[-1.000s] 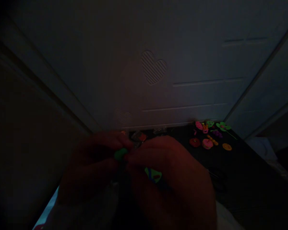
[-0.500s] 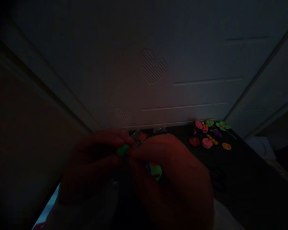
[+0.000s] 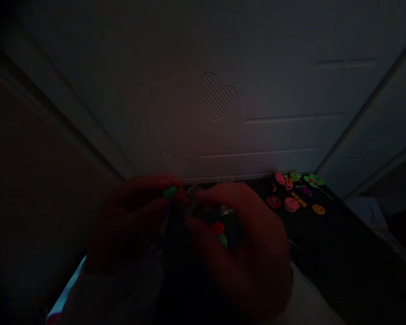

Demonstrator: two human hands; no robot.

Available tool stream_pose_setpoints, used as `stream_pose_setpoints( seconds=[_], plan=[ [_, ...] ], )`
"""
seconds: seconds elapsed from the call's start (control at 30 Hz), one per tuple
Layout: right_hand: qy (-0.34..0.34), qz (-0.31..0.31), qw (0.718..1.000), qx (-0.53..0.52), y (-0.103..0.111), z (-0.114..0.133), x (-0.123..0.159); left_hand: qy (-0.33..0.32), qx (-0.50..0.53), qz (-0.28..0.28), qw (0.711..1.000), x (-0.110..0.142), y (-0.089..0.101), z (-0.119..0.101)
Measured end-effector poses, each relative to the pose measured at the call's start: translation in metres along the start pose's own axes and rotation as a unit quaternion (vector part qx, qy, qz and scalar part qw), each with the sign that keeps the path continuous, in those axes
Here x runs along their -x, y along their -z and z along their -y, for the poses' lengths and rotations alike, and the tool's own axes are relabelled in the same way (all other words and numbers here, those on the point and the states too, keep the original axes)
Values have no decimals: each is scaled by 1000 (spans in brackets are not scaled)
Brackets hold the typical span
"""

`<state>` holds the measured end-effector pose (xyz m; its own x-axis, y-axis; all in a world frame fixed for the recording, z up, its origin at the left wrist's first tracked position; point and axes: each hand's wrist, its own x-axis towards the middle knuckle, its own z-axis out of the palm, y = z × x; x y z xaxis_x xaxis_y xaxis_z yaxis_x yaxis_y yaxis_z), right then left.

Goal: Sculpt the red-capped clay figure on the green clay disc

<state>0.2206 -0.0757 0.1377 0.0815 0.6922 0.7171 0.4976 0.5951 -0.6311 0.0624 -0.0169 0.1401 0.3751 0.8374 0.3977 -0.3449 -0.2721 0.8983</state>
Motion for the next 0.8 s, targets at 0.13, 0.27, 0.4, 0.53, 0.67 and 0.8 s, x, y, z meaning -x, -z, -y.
stream_pose_setpoints(
  seconds=[0.13, 0.27, 0.4, 0.53, 0.67, 0.8],
  plan=[
    [-45, 18, 999, -14, -2, -6, 0, -5, -12, -19, 1000, -3, 4, 2],
    [-60, 63, 996, -31, -7, -8, -2, -8, -14, -4, 1000, -2, 1, 3],
    [-45, 64, 997, 2, -7, -6, -5, -18, -9, -3, 1000, -1, -2, 2],
    [-35, 43, 998, 27, -7, -5, -6, -10, -18, 12, 1000, 0, -3, 2],
    [-26, 42, 998, 31, -8, -6, -7, 5, -20, 12, 1000, 0, -2, 1],
    [-36, 38, 998, 27, -8, -6, -7, 4, -6, 2, 1000, 1, -3, 0]
  ],
)
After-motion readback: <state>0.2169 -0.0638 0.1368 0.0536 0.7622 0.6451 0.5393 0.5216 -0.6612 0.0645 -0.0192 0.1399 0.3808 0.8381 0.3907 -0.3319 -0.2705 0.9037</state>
